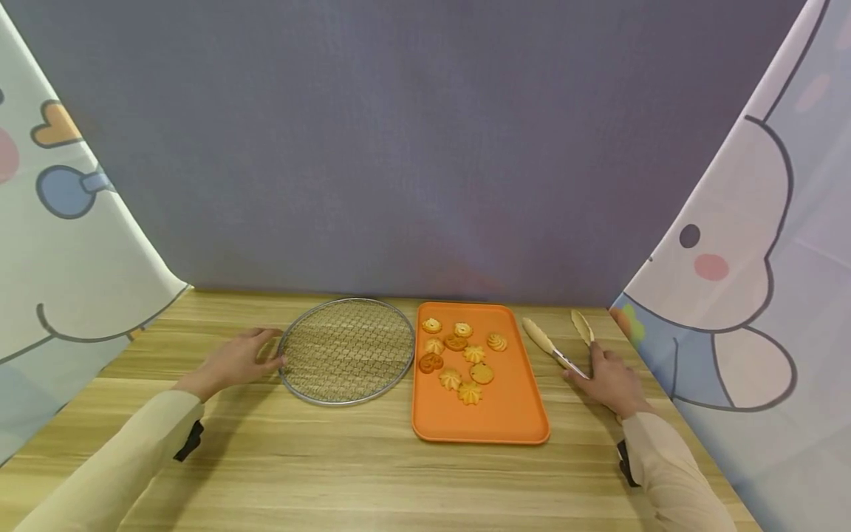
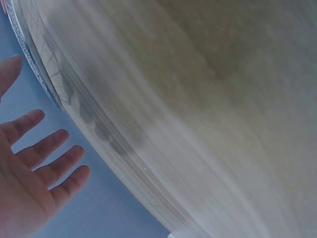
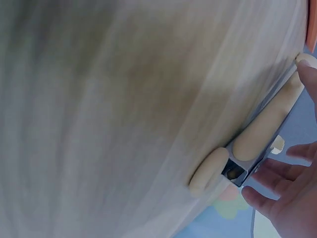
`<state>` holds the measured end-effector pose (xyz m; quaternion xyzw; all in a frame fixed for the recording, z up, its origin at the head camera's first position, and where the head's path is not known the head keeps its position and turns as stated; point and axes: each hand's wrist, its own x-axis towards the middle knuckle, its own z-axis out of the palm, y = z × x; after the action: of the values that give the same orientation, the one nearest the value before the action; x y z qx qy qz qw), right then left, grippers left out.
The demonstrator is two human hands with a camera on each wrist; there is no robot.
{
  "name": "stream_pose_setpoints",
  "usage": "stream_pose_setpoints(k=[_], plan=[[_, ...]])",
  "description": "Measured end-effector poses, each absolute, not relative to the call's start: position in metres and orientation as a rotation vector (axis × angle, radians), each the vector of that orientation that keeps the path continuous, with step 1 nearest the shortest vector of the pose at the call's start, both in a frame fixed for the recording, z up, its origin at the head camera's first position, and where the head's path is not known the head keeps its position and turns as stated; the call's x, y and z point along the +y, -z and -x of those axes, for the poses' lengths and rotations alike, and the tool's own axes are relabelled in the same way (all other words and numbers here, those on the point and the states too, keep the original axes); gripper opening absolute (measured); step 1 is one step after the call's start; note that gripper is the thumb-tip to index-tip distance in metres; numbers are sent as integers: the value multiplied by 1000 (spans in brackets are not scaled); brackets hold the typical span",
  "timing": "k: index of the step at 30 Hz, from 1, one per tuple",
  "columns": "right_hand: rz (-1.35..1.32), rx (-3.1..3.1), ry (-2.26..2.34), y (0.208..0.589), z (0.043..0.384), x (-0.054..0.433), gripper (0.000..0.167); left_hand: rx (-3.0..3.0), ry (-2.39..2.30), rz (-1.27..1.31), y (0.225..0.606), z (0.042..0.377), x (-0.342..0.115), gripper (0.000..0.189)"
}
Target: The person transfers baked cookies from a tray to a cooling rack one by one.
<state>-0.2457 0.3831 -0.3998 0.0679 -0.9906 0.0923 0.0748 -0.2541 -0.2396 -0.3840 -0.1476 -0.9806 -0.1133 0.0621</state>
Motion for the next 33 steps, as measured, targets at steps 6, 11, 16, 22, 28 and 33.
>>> stream_pose_setpoints(k=[6,11,16,22,28,33], plan=[[-212,-2967,-272,401,250,382,87,-3002,344,444,391,256,-237,64],[-214,-2957,-301,403,252,381,83,-3013,342,467,394,255,-235,63],[-218,-2958,-333,404,254,383,83,-3000,324,495,394,255,-233,60],[-202,-2987,-343,404,255,383,83,-2972,301,526,397,255,-233,54],[-190,-2992,-368,405,255,385,85,-2949,270,554,398,255,-231,50],[-205,-2944,-396,407,255,385,80,-2946,248,554,399,255,-231,50]])
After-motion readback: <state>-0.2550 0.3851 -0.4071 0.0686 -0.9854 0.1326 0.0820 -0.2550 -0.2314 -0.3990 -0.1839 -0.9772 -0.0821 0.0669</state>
